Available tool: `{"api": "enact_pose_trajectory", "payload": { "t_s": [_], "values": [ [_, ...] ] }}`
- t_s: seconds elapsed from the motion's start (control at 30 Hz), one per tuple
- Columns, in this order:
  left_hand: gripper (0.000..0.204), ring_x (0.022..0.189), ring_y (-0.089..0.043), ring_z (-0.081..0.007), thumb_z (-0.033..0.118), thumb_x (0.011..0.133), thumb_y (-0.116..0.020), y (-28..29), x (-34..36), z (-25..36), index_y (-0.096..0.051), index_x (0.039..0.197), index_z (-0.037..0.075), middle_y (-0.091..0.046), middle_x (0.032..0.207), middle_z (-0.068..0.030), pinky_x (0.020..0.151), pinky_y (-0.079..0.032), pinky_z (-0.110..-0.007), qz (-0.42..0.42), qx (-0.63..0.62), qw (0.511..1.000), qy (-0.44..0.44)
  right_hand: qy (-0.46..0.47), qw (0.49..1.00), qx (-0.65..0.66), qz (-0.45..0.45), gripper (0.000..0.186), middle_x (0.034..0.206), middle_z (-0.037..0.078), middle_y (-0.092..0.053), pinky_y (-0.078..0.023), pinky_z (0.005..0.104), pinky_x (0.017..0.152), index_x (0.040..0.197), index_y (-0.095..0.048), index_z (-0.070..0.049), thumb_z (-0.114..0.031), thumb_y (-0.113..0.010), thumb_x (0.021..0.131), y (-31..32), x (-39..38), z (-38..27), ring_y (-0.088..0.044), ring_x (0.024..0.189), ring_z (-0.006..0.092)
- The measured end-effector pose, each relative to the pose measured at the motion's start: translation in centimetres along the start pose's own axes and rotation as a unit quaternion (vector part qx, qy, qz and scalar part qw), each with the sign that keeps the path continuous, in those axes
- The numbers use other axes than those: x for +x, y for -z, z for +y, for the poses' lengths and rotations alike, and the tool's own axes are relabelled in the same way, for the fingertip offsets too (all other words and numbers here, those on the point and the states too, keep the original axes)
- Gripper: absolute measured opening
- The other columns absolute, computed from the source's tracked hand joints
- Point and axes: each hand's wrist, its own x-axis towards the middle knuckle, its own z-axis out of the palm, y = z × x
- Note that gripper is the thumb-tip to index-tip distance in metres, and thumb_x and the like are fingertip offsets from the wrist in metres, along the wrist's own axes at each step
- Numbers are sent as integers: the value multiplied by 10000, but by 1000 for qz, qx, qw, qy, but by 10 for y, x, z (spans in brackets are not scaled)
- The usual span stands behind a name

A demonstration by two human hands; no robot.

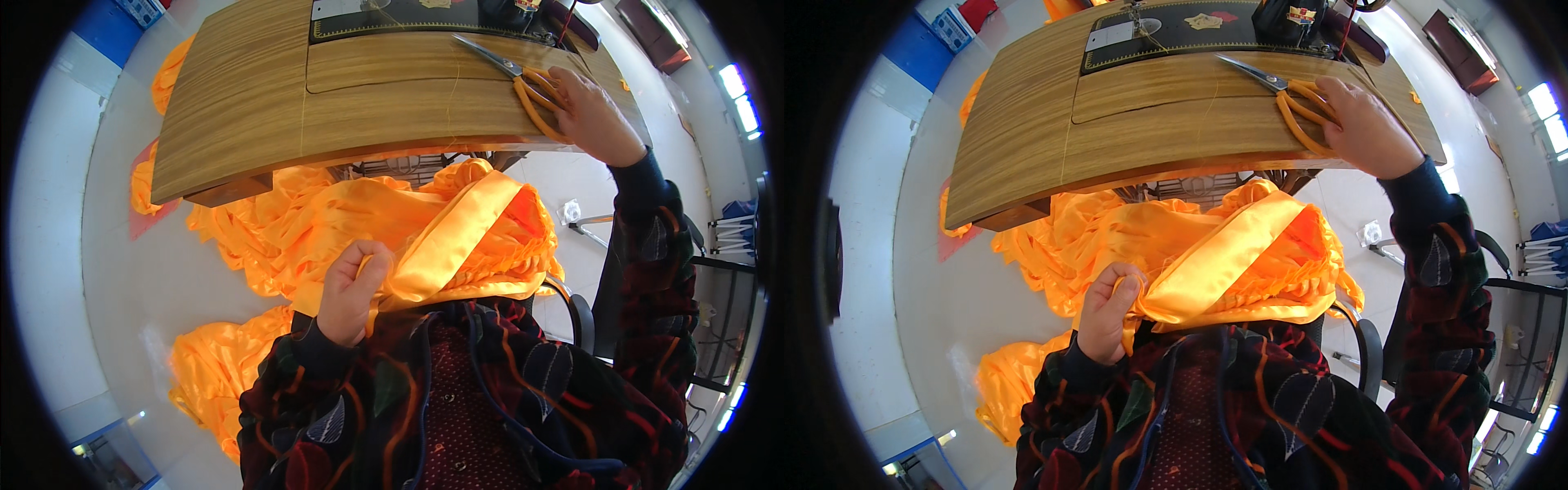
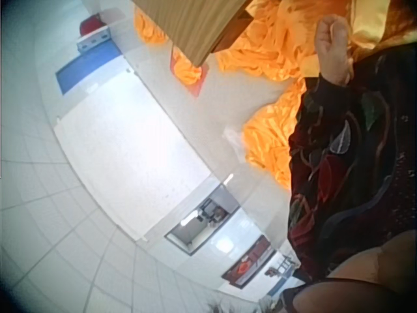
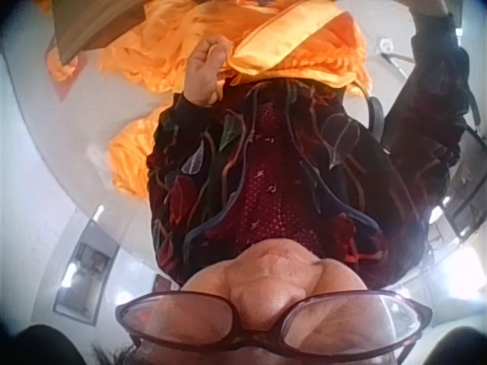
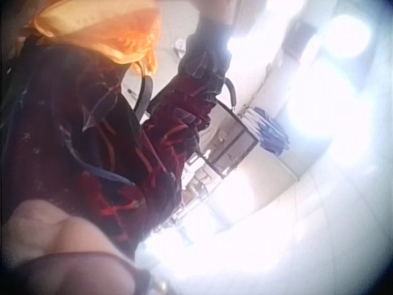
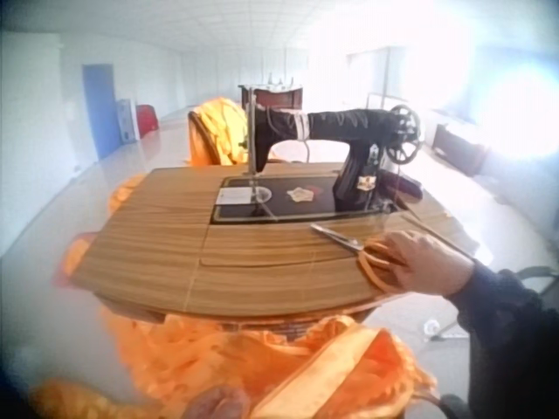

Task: The person holds a large piece of orange fabric and repeatedly trims small sections of its edge using scissors. They fold and align the fabric edge before each cut, then place the scissors back on the table.

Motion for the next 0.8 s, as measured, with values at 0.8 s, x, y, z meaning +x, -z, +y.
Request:
{"api": "enact_pose_trajectory", "payload": {
  "t_s": [0.8],
  "values": [
    [112,874,-496,-52,69,955,-541,1,1,-1,-575,1057,40,-575,967,13,830,-394,-199,11,-34,999,-1,48,637,650,-412,671,871,3,-494,-423,244,707,1403,-319,-18,-192,-696,876,-60,-165,-86,-483,754,98]
  ]
}}
